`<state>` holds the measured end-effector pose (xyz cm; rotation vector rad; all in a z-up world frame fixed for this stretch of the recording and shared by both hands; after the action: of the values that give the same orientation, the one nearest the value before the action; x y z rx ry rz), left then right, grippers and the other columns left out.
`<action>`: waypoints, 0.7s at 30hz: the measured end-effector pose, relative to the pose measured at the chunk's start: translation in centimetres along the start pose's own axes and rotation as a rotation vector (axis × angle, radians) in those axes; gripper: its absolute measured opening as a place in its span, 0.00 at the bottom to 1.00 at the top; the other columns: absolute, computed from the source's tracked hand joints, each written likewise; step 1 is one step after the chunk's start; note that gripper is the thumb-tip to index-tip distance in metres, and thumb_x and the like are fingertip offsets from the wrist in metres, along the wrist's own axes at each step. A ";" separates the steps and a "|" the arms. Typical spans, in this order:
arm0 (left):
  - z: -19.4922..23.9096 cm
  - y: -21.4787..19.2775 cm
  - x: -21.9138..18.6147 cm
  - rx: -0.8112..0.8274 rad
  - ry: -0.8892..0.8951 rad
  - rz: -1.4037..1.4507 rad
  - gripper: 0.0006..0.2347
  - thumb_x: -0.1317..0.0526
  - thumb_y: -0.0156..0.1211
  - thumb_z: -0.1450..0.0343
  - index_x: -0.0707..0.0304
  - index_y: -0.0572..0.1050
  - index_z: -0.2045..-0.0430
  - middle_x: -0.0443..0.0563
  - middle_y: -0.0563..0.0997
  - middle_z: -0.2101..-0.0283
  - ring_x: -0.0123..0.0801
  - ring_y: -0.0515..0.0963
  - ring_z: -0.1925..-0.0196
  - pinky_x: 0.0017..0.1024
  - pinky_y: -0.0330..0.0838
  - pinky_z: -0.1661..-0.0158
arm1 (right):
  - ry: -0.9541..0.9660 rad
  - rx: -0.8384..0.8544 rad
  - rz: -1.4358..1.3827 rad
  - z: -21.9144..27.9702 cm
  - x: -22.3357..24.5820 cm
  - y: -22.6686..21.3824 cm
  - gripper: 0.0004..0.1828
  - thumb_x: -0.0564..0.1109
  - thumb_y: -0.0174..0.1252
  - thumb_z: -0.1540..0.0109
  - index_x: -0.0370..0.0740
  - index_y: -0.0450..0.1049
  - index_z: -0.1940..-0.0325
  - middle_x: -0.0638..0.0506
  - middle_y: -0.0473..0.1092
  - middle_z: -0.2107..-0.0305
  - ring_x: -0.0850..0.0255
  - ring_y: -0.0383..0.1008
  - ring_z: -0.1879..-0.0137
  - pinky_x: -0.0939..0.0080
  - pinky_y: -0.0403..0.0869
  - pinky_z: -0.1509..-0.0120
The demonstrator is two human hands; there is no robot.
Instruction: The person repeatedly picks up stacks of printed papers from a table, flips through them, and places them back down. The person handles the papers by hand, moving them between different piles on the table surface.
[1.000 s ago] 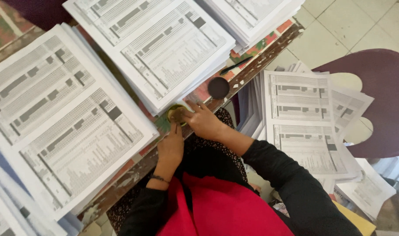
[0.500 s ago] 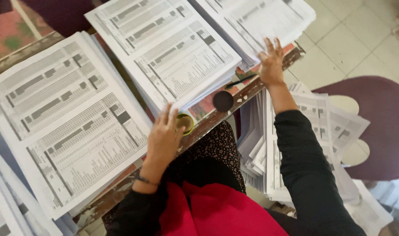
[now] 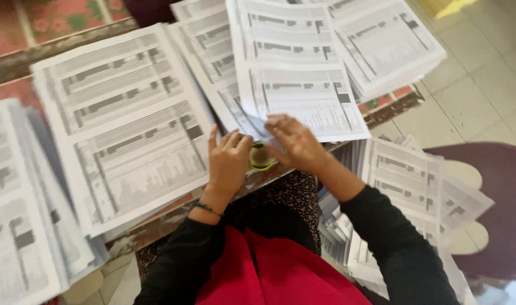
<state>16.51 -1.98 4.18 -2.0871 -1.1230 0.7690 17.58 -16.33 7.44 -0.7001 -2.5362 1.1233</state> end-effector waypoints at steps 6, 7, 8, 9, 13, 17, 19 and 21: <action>3.9 -7.6 4.0 0.004 -0.059 0.064 0.24 0.51 0.63 0.27 0.52 0.70 0.35 0.57 0.71 0.31 0.49 0.70 0.29 0.54 0.56 0.32 | 0.250 0.111 0.008 0.1 -1.0 5.3 0.13 0.43 0.55 0.34 0.46 0.76 0.46 0.49 0.76 0.59 0.45 0.81 0.56 0.46 0.77 0.57; 5.4 -9.0 6.1 0.129 -0.182 0.005 0.33 0.50 0.71 0.35 0.59 0.69 0.34 0.63 0.67 0.29 0.58 0.63 0.26 0.59 0.53 0.32 | 0.319 -0.009 0.064 -0.5 -1.7 4.2 0.13 0.42 0.55 0.32 0.38 0.74 0.44 0.41 0.76 0.60 0.40 0.80 0.57 0.45 0.77 0.58; 7.1 -10.5 8.0 0.254 -0.307 -0.053 0.43 0.49 0.79 0.44 0.66 0.67 0.33 0.69 0.62 0.27 0.67 0.55 0.24 0.63 0.49 0.32 | 0.389 -0.129 0.119 -0.9 -2.4 3.1 0.14 0.40 0.55 0.30 0.31 0.73 0.41 0.34 0.76 0.60 0.35 0.79 0.58 0.43 0.76 0.60; 10.1 -10.8 9.6 0.250 -0.321 -0.065 0.43 0.49 0.79 0.44 0.66 0.67 0.33 0.69 0.62 0.27 0.67 0.55 0.24 0.63 0.49 0.32 | 0.376 -0.130 0.105 -3.1 -1.3 2.1 0.14 0.40 0.55 0.30 0.31 0.73 0.41 0.34 0.76 0.60 0.35 0.79 0.58 0.43 0.76 0.60; 19.2 -13.3 13.4 0.354 -0.462 -0.559 0.34 0.52 0.73 0.38 0.58 0.69 0.35 0.61 0.64 0.26 0.57 0.52 0.19 0.63 0.37 0.28 | 0.197 -0.243 -0.029 -6.4 1.3 3.4 0.22 0.33 0.50 0.30 0.37 0.72 0.31 0.44 0.76 0.44 0.45 0.77 0.42 0.51 0.77 0.42; 20.2 -15.8 12.8 0.126 -0.337 -0.421 0.06 0.60 0.64 0.28 0.43 0.83 0.61 0.42 0.85 0.54 0.36 0.79 0.37 0.69 0.39 0.27 | 0.081 -0.084 -0.088 -8.9 10.8 8.1 0.20 0.43 0.66 0.41 0.42 0.81 0.44 0.47 0.79 0.59 0.48 0.81 0.54 0.50 0.80 0.53; 18.4 -17.8 11.9 0.065 -0.328 -0.394 0.06 0.60 0.64 0.28 0.43 0.83 0.61 0.42 0.85 0.57 0.33 0.80 0.40 0.69 0.42 0.28 | 0.034 0.018 -0.203 -10.6 17.5 8.6 0.24 0.49 0.69 0.42 0.36 0.80 0.45 0.39 0.78 0.57 0.42 0.80 0.50 0.46 0.80 0.49; 16.9 -19.9 11.0 0.005 -0.316 -0.368 0.05 0.59 0.64 0.28 0.43 0.83 0.61 0.41 0.85 0.60 0.31 0.80 0.42 0.70 0.44 0.29 | -0.012 0.123 -0.315 -10.5 21.8 10.7 0.32 0.56 0.73 0.44 0.30 0.79 0.46 0.31 0.77 0.55 0.36 0.79 0.45 0.42 0.80 0.46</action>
<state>-0.62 20.42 6.62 -1.7164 -1.6161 0.9326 7.15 7.92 7.58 -0.2511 -2.4493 1.1589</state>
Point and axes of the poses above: each hand's wrist, its own z-axis away from the middle knuckle, its own y-axis out of the palm, x = y × z, the point moved 9 cm from there along -z, towards the middle knuckle
